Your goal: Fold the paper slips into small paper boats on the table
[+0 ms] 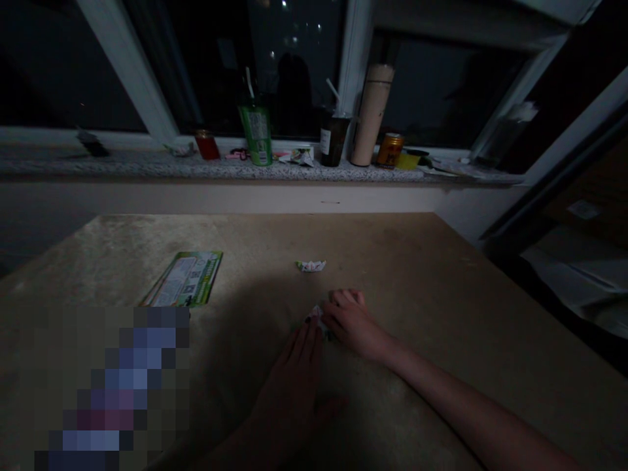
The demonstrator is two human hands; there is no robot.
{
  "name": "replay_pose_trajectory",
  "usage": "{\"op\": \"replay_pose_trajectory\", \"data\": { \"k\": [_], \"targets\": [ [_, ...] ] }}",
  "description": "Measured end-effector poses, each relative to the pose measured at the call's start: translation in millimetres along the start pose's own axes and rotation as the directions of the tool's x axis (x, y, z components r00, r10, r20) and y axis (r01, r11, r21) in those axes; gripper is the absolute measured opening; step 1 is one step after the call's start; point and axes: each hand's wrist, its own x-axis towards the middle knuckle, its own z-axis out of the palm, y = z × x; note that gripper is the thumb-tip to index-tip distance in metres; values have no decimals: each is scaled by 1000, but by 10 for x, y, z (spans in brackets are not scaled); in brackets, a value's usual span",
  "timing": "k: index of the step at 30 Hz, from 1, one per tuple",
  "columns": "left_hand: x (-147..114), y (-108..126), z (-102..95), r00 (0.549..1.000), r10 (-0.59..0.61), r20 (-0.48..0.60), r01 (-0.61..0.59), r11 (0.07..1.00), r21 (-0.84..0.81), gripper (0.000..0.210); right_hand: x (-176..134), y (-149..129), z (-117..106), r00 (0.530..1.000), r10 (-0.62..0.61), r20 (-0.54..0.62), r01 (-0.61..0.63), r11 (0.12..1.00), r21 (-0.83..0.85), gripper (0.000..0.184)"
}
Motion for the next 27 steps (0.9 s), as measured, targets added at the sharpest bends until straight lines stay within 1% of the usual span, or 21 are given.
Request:
{"op": "replay_pose_trajectory", "data": {
  "k": [2,6,10,13,14,16,19,25,27],
  "targets": [
    [-8,-18,10,1000,10,11,-9,999,-32,89,-2,5,-2,1000,1,-6,-1,1000,-1,12],
    [6,-27,7,999,-7,42,9,999,-53,93,0,11,15,1000,1,0,-1,1000,-8,13],
    [29,-17,5,1000,2,29,-1,999,-52,97,-1,21,19,1000,4,-5,-4,1000,-4,16],
    [32,-6,1,1000,3,26,-2,999,-45,98,-19,66,-27,1000,1,-4,-1,1000,31,16],
    [31,-4,-3,1000,2,28,-1,999,-43,98,-28,90,-50,1000,4,-2,-4,999,49,17],
    [30,1,-13,1000,1,31,0,999,-43,98,-44,142,-96,999,33,-3,-33,997,65,24],
    [34,10,-35,999,0,36,2,999,-44,98,-57,198,-131,998,44,34,-48,992,118,27],
    [43,21,-61,999,-1,38,3,999,-39,94,-36,231,-141,995,87,53,-94,984,154,20],
    [43,19,-59,999,6,33,-4,999,-39,94,-23,247,-178,992,81,99,-98,977,190,20]
  ]
}}
